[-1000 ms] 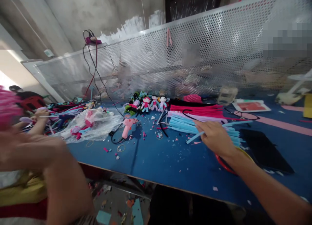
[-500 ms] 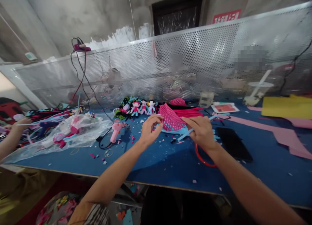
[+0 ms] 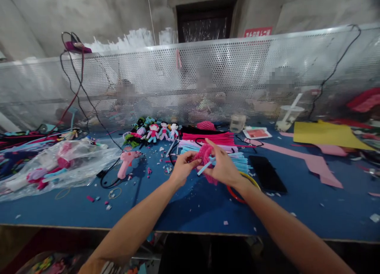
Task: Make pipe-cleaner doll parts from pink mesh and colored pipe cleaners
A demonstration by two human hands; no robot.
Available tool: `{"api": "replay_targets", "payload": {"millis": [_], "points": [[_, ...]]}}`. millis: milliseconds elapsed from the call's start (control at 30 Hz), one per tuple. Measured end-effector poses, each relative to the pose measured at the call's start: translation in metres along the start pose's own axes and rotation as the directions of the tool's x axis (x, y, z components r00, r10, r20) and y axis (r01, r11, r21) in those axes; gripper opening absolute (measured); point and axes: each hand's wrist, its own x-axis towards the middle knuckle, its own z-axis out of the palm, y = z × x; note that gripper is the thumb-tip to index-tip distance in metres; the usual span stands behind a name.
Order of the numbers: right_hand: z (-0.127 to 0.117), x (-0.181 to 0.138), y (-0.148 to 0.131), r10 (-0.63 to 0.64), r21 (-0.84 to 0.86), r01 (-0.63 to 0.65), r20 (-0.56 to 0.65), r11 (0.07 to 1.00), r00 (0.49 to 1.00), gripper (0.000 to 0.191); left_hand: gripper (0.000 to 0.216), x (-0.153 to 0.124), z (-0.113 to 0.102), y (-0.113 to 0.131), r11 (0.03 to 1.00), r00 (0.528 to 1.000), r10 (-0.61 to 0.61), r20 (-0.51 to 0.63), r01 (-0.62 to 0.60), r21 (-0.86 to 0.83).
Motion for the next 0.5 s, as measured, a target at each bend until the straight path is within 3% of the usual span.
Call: {"api": "replay_targets", "payload": {"millis": [167, 400, 500], "points": [[-0.002, 0.001, 0.010, 0.140, 0.038, -0.139, -0.010, 0.989, 0.990, 0.050, 0.012, 0.001, -0.004, -0.001, 0.999, 0.994, -0.025, -0.106, 0.022, -0.030], [-0.010, 0.006, 0.025, 0.140, 0.080, -0.132, -0.101, 0.988, 0.985, 0.020, 0.015, 0.006, -0.010, 0.000, 0.980, 0.982, -0.137, -0.130, 0.116, -0.161], [-0.010, 0.006, 0.027, 0.126, 0.074, -0.117, -0.123, 0.990, 0.984, 0.018, 0.016, 0.008, -0.013, 0.000, 0.977, 0.977, -0.157, -0.143, 0.132, -0.168]]}}
